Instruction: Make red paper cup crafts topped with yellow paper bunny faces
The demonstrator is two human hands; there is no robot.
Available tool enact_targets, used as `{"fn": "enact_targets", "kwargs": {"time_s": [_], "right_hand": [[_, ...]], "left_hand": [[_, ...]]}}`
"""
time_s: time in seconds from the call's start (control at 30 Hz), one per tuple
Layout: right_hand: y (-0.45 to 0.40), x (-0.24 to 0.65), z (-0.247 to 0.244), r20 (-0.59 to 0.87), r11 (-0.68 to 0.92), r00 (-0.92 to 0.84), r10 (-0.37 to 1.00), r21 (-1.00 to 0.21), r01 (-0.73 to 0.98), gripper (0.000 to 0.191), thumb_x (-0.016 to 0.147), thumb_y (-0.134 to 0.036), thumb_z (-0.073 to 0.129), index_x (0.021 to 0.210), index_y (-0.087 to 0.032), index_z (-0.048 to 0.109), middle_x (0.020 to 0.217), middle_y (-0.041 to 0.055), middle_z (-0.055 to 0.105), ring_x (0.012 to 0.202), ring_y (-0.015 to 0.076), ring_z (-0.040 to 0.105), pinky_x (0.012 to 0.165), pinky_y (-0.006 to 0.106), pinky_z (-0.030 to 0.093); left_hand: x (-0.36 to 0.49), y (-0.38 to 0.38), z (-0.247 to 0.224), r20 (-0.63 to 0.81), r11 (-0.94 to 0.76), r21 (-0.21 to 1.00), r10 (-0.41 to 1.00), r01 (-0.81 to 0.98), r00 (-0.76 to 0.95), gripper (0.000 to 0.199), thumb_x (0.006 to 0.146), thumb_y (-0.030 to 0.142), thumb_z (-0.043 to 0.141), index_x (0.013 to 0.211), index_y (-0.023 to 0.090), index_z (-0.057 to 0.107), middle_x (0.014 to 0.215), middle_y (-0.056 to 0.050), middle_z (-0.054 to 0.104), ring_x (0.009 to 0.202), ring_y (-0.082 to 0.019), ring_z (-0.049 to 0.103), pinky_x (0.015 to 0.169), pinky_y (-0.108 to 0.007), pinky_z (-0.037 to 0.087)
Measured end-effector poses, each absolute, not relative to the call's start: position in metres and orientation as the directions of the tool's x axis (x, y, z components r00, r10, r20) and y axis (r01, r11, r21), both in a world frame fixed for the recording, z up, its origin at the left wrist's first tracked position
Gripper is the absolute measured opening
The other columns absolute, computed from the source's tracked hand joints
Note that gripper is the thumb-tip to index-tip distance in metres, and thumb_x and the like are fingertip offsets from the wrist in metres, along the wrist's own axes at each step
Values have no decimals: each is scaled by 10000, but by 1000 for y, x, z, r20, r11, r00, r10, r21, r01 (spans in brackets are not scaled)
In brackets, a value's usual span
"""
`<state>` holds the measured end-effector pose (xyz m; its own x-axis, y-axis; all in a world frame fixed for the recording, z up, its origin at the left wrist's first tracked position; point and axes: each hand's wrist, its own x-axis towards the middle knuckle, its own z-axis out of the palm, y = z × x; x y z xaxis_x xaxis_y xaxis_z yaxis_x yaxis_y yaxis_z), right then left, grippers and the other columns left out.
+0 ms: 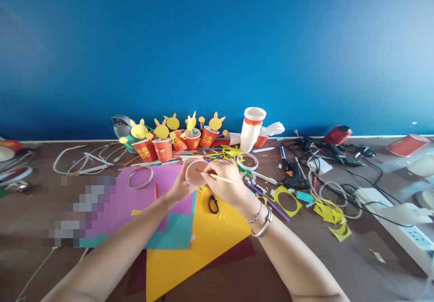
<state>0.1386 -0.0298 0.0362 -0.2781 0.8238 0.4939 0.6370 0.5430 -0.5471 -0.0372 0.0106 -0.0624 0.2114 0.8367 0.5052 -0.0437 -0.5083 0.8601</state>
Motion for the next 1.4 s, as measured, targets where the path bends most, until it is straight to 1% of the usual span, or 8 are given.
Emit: {"fn": "enact_targets", "kwargs": {"time_s": [0.37,0.6,0.83,0.9,0.97,1.07,1.23,1.4], "right_hand": [[-27,140,36,465,523,-283,839,-545,655,156,806,-140,617,658,-189,624,680,8,694,665,152,623,711,297,404],[-27,142,38,380,483,-303,874,-609,630,146,784,-123,602,659,-187,640,660,7,679,642,134,595,615,246,395],[-30,136,37,384,484,-317,867,-505,714,110,755,-117,606,689,-193,650,717,15,678,696,148,602,698,280,392],[-33,140,42,368,490,-330,869,-559,669,66,761,-206,659,827,-206,665,750,4,682,696,147,606,674,271,394],[-36,147,49,368,499,-338,866,-639,585,201,768,-298,689,946,-215,644,725,-21,666,643,132,593,626,254,392],[-39,157,58,453,542,-299,840,-680,493,136,803,-306,670,890,-208,636,688,-28,650,631,126,588,624,254,396],[-41,157,61,651,689,-296,699,-504,520,199,901,-270,583,719,-192,607,672,-5,659,650,134,585,708,302,374],[-43,150,60,694,744,-361,623,-384,547,292,947,-275,505,668,-194,530,593,-15,587,586,129,527,662,292,351]], "left_hand": [[-42,12,-67,565,-595,803,778,35,276,673,674,254,790,1247,257,438,1211,-103,531,1111,-257,543,975,-422,421],[-40,11,-68,599,-633,774,744,24,296,675,685,276,785,1258,259,428,1220,-95,515,1128,-259,535,995,-429,419],[-38,7,-68,563,-596,803,758,0,330,655,705,266,766,1260,251,419,1196,-98,532,1102,-251,552,975,-418,441],[-39,8,-69,560,-590,807,766,-1,314,650,702,261,768,1256,249,427,1199,-99,536,1115,-256,548,978,-424,438],[-40,10,-68,571,-600,800,769,17,289,632,704,245,759,1246,245,435,1200,-97,535,1120,-258,544,977,-431,437],[-40,11,-64,600,-630,774,763,65,241,613,695,201,744,1231,238,447,1193,-93,542,1105,-258,552,963,-432,445],[-38,7,-60,577,-598,799,791,60,203,601,699,195,731,1230,243,453,1176,-90,572,1085,-264,573,935,-437,473],[-37,4,-59,503,-514,858,845,16,179,543,733,245,718,1217,252,472,1175,-85,584,1052,-254,590,902,-434,501]]}}
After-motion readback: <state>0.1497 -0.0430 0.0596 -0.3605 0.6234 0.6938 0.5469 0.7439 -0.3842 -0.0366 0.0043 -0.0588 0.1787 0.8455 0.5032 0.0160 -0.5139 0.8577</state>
